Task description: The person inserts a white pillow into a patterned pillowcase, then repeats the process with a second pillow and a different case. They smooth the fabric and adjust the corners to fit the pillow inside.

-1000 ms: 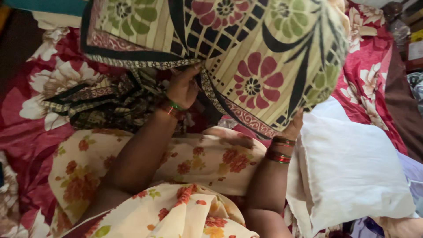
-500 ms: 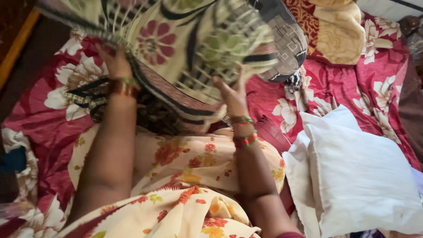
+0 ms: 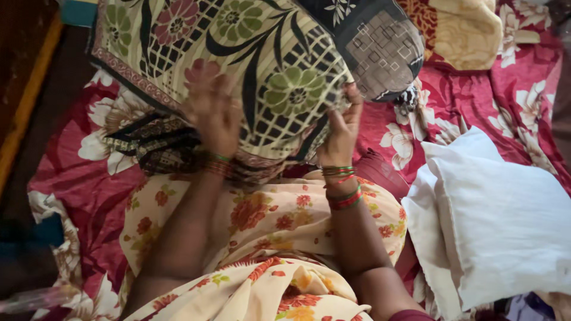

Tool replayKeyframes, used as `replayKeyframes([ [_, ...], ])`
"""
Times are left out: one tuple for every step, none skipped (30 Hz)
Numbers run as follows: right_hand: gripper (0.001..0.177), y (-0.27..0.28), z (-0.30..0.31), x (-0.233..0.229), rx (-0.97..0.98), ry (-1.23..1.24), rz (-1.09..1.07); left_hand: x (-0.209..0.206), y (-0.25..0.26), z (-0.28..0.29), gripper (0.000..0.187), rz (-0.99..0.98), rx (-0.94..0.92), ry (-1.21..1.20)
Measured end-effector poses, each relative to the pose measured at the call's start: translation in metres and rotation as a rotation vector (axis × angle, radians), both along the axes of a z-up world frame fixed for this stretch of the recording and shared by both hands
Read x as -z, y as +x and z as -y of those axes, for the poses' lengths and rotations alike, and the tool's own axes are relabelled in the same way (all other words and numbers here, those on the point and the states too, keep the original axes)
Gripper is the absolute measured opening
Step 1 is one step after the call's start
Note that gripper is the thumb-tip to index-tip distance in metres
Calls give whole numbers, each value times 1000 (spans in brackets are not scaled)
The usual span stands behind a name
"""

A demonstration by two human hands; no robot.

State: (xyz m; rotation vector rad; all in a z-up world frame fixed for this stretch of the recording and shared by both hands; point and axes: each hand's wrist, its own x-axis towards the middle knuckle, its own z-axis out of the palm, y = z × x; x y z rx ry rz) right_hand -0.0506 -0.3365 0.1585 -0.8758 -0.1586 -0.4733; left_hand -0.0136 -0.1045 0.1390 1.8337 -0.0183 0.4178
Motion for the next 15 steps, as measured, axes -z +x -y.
replayKeyframes([
  [63,-11,-3,-21,-17,-17,41,-11,-6,11,53,246,-23,369],
  [62,-20,-9,-41,-35,-33,81,-20,-13,20,59,492,-38,739],
  [64,-28,-15,-60,-127,-68,90,-26,-19,31,65,518,51,677],
  [66,-34,-21,-77,-219,-102,102,-29,-23,40,73,544,139,615],
  [68,-39,-26,-89,-311,-136,115,-29,-24,44,84,570,226,552],
  [63,-40,-35,-97,-360,-231,119,-26,-22,46,83,548,300,510],
  [59,-38,-45,-100,-409,-326,120,-20,-18,49,82,525,373,468],
  [56,-37,-50,-100,-460,-423,123,-13,-14,49,82,504,442,425],
  [53,-37,-49,-99,-482,-464,103,-6,-12,46,77,265,571,167],
  [50,-37,-47,-94,-507,-506,81,2,-10,44,73,17,688,-91],
  [48,-36,-44,-87,-532,-549,58,8,-8,43,71,109,619,50],
  [44,-35,-45,-77,-408,-602,49,13,-7,41,69,197,547,192],
  [41,-33,-46,-66,-283,-654,39,16,-7,40,68,285,472,333],
  [37,-31,-46,-56,-157,-702,27,18,-6,41,70,306,450,333],
  [38,-32,-44,-47,-18,-753,31,18,-5,42,72,326,429,333],
])
